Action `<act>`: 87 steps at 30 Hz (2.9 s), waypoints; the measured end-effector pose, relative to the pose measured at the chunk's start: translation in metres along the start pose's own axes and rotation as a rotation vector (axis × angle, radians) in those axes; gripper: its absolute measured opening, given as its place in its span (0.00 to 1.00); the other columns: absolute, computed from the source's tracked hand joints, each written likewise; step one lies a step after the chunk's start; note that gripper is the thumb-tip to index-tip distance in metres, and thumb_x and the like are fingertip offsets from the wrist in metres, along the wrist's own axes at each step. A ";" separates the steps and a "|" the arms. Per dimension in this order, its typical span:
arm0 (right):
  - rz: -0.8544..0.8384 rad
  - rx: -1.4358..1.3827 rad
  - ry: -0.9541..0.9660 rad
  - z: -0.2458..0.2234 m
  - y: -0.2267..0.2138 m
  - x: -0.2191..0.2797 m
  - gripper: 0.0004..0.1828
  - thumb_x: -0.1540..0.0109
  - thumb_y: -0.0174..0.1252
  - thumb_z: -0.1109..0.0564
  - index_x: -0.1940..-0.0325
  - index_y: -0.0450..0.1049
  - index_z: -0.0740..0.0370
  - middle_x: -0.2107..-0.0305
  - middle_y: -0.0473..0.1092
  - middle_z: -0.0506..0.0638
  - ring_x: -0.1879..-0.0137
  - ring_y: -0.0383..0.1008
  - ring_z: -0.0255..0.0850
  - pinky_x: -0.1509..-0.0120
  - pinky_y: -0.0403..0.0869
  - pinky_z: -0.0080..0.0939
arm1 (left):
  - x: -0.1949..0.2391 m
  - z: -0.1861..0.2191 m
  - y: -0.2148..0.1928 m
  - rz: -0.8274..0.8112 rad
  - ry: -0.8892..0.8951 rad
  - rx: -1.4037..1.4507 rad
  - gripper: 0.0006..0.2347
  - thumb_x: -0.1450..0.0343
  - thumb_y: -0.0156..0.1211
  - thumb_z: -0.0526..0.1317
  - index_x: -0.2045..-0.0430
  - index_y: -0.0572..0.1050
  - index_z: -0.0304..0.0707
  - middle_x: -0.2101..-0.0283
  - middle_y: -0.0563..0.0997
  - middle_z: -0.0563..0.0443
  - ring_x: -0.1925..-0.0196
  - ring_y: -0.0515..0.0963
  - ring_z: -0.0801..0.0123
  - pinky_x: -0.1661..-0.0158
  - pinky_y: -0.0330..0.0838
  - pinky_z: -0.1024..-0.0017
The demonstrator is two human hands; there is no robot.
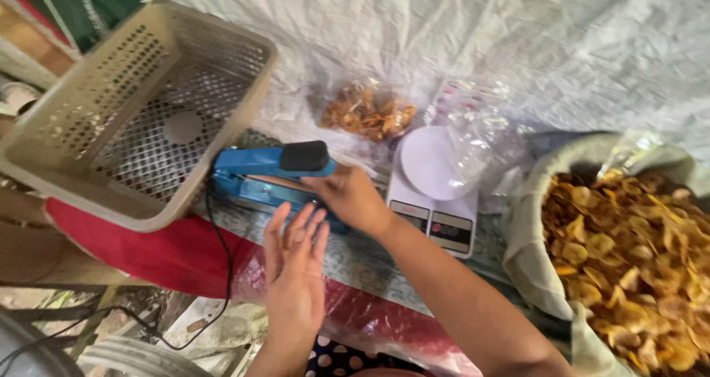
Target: The person weighs dried fruit slices on a digital scale, places them into small plastic bags, and seals the bags using a blue heat sealer. The sealed packages are then placed into a plastic basket.
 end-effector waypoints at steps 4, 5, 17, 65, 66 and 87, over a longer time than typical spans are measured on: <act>-0.095 0.127 -0.384 -0.045 0.001 0.012 0.15 0.33 0.59 0.62 0.42 0.78 0.59 0.44 0.76 0.55 0.43 0.80 0.51 0.40 0.77 0.44 | -0.005 0.011 -0.026 0.063 0.047 -0.025 0.21 0.24 0.50 0.33 0.34 0.59 0.35 0.35 0.66 0.38 0.31 0.67 0.54 0.30 0.59 0.57; -0.107 0.144 -0.439 -0.049 -0.002 0.014 0.16 0.34 0.59 0.63 0.41 0.77 0.59 0.43 0.75 0.55 0.40 0.78 0.52 0.38 0.77 0.45 | -0.009 0.010 -0.029 0.065 0.043 -0.033 0.21 0.25 0.51 0.32 0.35 0.60 0.35 0.34 0.66 0.39 0.31 0.67 0.55 0.30 0.59 0.58; -0.322 0.168 -0.569 -0.037 -0.004 0.010 0.24 0.37 0.59 0.64 0.36 0.75 0.56 0.33 0.68 0.50 0.39 0.77 0.47 0.38 0.76 0.47 | -0.041 0.003 -0.036 0.141 0.103 -0.259 0.19 0.25 0.57 0.32 0.39 0.68 0.22 0.41 0.74 0.43 0.40 0.75 0.66 0.37 0.68 0.70; -0.072 0.246 -0.338 -0.085 -0.062 0.037 0.19 0.36 0.63 0.61 0.41 0.77 0.57 0.43 0.72 0.54 0.42 0.78 0.50 0.43 0.79 0.43 | -0.029 -0.003 -0.011 0.231 0.435 -0.662 0.22 0.30 0.62 0.23 0.40 0.69 0.30 0.43 0.66 0.48 0.49 0.78 0.70 0.55 0.80 0.78; -0.062 0.259 -0.349 -0.085 -0.062 0.036 0.19 0.37 0.63 0.61 0.41 0.77 0.57 0.42 0.72 0.54 0.42 0.78 0.50 0.43 0.79 0.43 | -0.029 -0.002 -0.011 0.230 0.443 -0.652 0.22 0.30 0.62 0.22 0.40 0.69 0.29 0.43 0.66 0.48 0.49 0.78 0.70 0.55 0.80 0.77; 0.030 0.305 -0.435 -0.076 -0.062 0.040 0.17 0.38 0.66 0.58 0.44 0.79 0.56 0.45 0.75 0.49 0.40 0.76 0.46 0.36 0.72 0.46 | -0.034 -0.005 -0.012 0.200 0.383 -0.502 0.20 0.30 0.62 0.23 0.43 0.69 0.29 0.41 0.67 0.50 0.51 0.77 0.73 0.51 0.78 0.76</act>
Point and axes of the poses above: each hand's wrist, its own x-axis away from the middle knuckle, its own y-axis out of the palm, z = x × y, the point moved 7 cm from there along -x, towards the middle knuckle
